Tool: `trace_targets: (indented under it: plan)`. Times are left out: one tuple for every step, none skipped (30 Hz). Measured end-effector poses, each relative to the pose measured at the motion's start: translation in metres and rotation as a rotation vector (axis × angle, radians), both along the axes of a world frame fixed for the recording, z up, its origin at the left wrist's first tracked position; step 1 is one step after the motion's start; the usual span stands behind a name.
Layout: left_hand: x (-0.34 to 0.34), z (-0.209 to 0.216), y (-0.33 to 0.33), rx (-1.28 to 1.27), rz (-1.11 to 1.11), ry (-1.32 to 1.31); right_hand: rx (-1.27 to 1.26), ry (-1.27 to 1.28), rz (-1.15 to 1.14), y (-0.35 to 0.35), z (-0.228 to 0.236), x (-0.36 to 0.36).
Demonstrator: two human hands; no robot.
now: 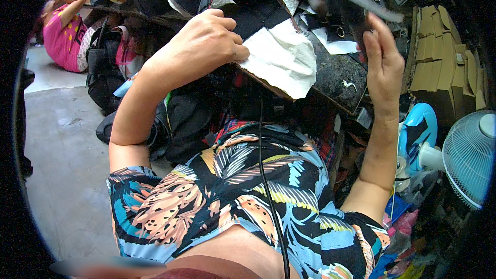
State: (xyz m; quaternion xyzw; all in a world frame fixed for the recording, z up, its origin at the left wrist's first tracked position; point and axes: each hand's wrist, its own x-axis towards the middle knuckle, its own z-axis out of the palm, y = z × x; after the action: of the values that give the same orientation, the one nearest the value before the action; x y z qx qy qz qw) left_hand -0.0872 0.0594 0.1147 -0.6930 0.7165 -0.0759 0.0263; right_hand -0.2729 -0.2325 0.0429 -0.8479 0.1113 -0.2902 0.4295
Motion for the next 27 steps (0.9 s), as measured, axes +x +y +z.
trace_targets:
  plan:
    - [0.000,0.001,-0.001,-0.001,-0.001,0.006,-0.064,-0.142,0.054,0.006,0.009,0.010]
    - [0.001,0.001,-0.002,0.007,-0.007,0.001,-0.017,-0.297,0.086,0.020,0.010,0.026]
    - [0.002,0.003,-0.003,0.013,-0.012,-0.003,0.078,-0.412,0.059,0.033,0.012,0.045]
    - [0.002,0.004,-0.004,-0.002,-0.032,-0.019,-0.146,-0.377,0.091,0.049,0.010,0.065]
    - [0.003,0.005,-0.004,0.005,-0.028,-0.010,-0.300,-0.314,-0.003,0.063,0.007,0.081]
    - [0.004,0.007,-0.006,-0.012,-0.036,-0.013,-0.397,-0.093,0.074,0.071,0.007,0.090]
    - [0.005,0.008,-0.005,-0.010,-0.046,-0.023,-0.453,0.200,0.087,0.078,0.008,0.096]
    - [0.006,0.009,-0.005,-0.024,-0.047,-0.024,-0.596,0.109,0.083,0.074,0.012,0.098]
    - [0.008,0.009,-0.006,-0.029,-0.042,-0.031,-0.717,0.179,0.077,0.067,0.017,0.098]
    - [0.007,0.008,-0.005,-0.024,-0.054,-0.024,-0.722,0.087,0.101,0.062,0.020,0.095]
    - [0.008,0.007,-0.004,-0.010,-0.031,-0.028,-0.745,-0.051,0.098,0.056,0.024,0.092]
    - [0.009,0.006,-0.004,-0.013,-0.016,-0.041,-0.490,-0.132,0.138,0.053,0.025,0.088]
    - [0.009,0.005,-0.004,-0.012,-0.002,-0.051,-0.209,-0.195,0.117,0.052,0.025,0.083]
    - [0.010,0.004,-0.004,-0.022,-0.001,-0.036,-0.123,-0.356,0.078,0.054,0.024,0.082]
    - [0.012,0.004,-0.005,-0.028,-0.004,-0.033,-0.033,-0.392,0.045,0.059,0.021,0.080]
    - [0.013,0.004,-0.005,-0.021,-0.004,-0.036,-0.349,-0.301,0.143,0.063,0.019,0.083]
    - [0.014,0.004,-0.006,-0.022,-0.013,-0.028,-0.425,-0.099,0.132,0.069,0.017,0.081]
    - [0.015,0.004,-0.007,-0.008,-0.019,-0.025,-0.385,0.134,0.116,0.071,0.018,0.081]
    - [0.017,0.005,-0.008,0.005,-0.025,-0.024,-0.444,0.143,0.105,0.071,0.022,0.078]
    - [0.019,0.006,-0.010,-0.012,-0.033,-0.025,-0.528,0.229,0.093,0.067,0.027,0.076]
    - [0.018,0.005,-0.009,-0.011,-0.046,-0.007,-0.590,0.398,0.028,0.063,0.034,0.071]
    - [0.019,0.006,-0.010,-0.020,-0.059,-0.002,-0.553,0.284,0.019,0.060,0.040,0.067]
    - [0.019,0.005,-0.010,-0.030,-0.050,-0.014,-0.473,-0.153,0.081,0.059,0.044,0.068]
    - [0.018,0.005,-0.010,-0.035,-0.040,-0.016,-0.349,-0.193,0.102,0.059,0.045,0.067]
    - [0.018,0.005,-0.010,-0.023,-0.028,-0.031,-0.196,-0.301,0.056,0.061,0.045,0.069]
    - [0.017,0.004,-0.009,-0.023,-0.032,-0.013,-0.037,-0.447,0.113,0.065,0.039,0.075]
    - [0.017,0.004,-0.009,-0.007,-0.034,-0.003,-0.133,-0.321,0.166,0.070,0.033,0.081]
